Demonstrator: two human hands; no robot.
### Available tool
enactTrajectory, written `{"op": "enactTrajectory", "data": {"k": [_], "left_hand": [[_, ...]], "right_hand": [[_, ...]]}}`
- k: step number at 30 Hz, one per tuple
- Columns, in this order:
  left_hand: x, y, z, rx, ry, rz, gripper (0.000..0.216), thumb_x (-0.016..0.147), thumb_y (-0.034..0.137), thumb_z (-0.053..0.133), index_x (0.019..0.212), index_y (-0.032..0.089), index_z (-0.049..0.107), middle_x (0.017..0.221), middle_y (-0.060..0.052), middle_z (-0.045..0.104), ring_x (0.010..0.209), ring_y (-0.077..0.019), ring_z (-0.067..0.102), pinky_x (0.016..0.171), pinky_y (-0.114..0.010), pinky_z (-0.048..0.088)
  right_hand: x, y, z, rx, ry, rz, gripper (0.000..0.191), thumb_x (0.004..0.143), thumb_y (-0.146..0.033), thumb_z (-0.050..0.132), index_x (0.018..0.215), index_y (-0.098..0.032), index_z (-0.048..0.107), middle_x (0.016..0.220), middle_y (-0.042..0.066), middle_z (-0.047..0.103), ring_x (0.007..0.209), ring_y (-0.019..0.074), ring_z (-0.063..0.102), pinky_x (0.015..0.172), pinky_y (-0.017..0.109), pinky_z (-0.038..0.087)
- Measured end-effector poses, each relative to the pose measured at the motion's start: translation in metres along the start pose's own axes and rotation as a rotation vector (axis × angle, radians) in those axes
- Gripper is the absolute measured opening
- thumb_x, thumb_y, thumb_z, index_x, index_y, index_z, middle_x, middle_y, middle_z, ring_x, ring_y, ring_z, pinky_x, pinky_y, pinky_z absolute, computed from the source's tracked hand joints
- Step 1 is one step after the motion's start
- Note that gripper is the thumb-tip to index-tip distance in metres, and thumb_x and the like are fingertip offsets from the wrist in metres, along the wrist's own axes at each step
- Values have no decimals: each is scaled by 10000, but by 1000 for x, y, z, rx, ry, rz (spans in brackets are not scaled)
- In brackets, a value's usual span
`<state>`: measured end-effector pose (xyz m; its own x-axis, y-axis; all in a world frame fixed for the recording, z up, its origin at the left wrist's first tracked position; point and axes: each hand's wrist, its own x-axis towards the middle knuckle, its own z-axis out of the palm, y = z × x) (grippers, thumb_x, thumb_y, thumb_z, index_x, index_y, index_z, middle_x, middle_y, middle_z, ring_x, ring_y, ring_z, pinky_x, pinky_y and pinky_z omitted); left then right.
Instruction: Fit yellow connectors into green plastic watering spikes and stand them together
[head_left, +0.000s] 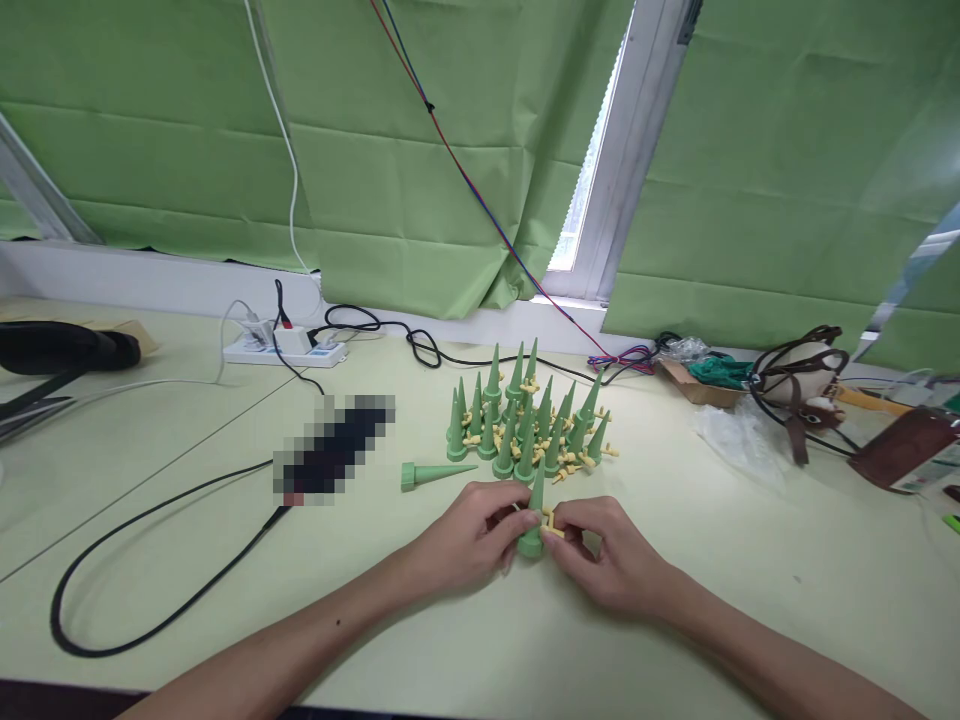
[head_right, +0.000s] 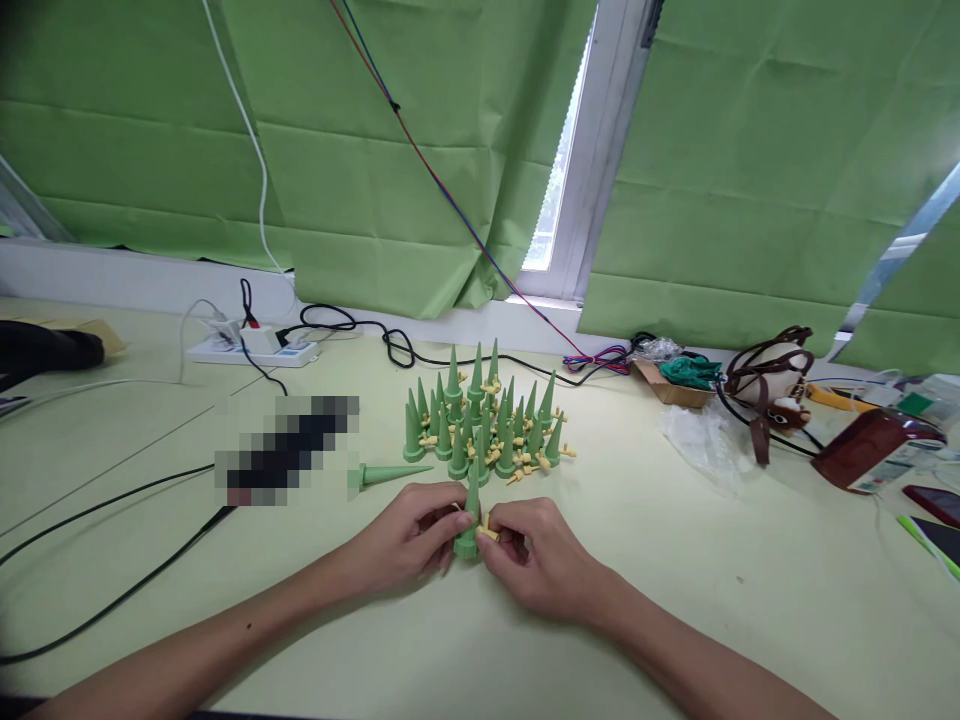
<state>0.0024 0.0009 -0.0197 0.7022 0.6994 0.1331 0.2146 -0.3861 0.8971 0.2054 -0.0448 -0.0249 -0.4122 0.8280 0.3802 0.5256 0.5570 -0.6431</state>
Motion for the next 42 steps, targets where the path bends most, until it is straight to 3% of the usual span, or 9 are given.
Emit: {"op": "enactTrajectory", "data": {"k": [15,18,22,30,33,39,42], "left_hand": [[2,1,-1,33,-1,-12,397,1026,373,410,677,184,427,563,50,469,513,-95,476,543,-219,368],[3,5,-3,101,25,31,443,1039,362,360,652,172,458,627,31,484,569,-104,481,602,-235,383],[5,12,-5,212,92,73,385,1006,330,433,661,167,480,675,29,434,639,-119,404,600,-246,313],[6,11,-6,-161,-37,-147,364,988,493,462,931,164,608,649,39,484,448,-67,322,431,-222,225],[8,8,-11,-248,-26,-183,403,960,538,506,1028,157,619,620,49,488,401,-55,341,410,-208,244],[10,11,-23,-318,-9,-200,458,922,560,566,1087,137,623,909,-57,670,423,-31,410,403,-207,253],[9,10,-23,-297,-10,-200,467,932,561,553,1097,129,614,924,-75,682,428,-33,414,407,-206,265]], "right_hand": [[0,3,2,-40,5,-25,351,924,-207,502,645,-215,288,554,-74,312,498,87,309,513,233,253],[0,4,4,-43,21,-30,364,932,-221,517,645,-213,293,555,-75,314,504,86,310,520,230,257],[0,6,5,-37,15,-39,368,923,-252,567,646,-208,329,565,-73,328,521,89,315,527,228,257],[-1,3,1,14,-39,-25,237,918,-350,639,776,-197,526,571,-84,366,529,97,353,541,228,282],[0,6,-1,11,-34,-19,210,929,-351,631,811,-192,561,571,-87,366,524,94,355,544,226,291],[4,16,-4,-58,74,36,214,974,-279,539,780,-190,550,614,-55,441,554,107,394,553,234,317],[5,20,-5,-110,122,34,166,973,-239,520,826,-187,577,638,-38,478,571,119,426,560,242,335]]}}
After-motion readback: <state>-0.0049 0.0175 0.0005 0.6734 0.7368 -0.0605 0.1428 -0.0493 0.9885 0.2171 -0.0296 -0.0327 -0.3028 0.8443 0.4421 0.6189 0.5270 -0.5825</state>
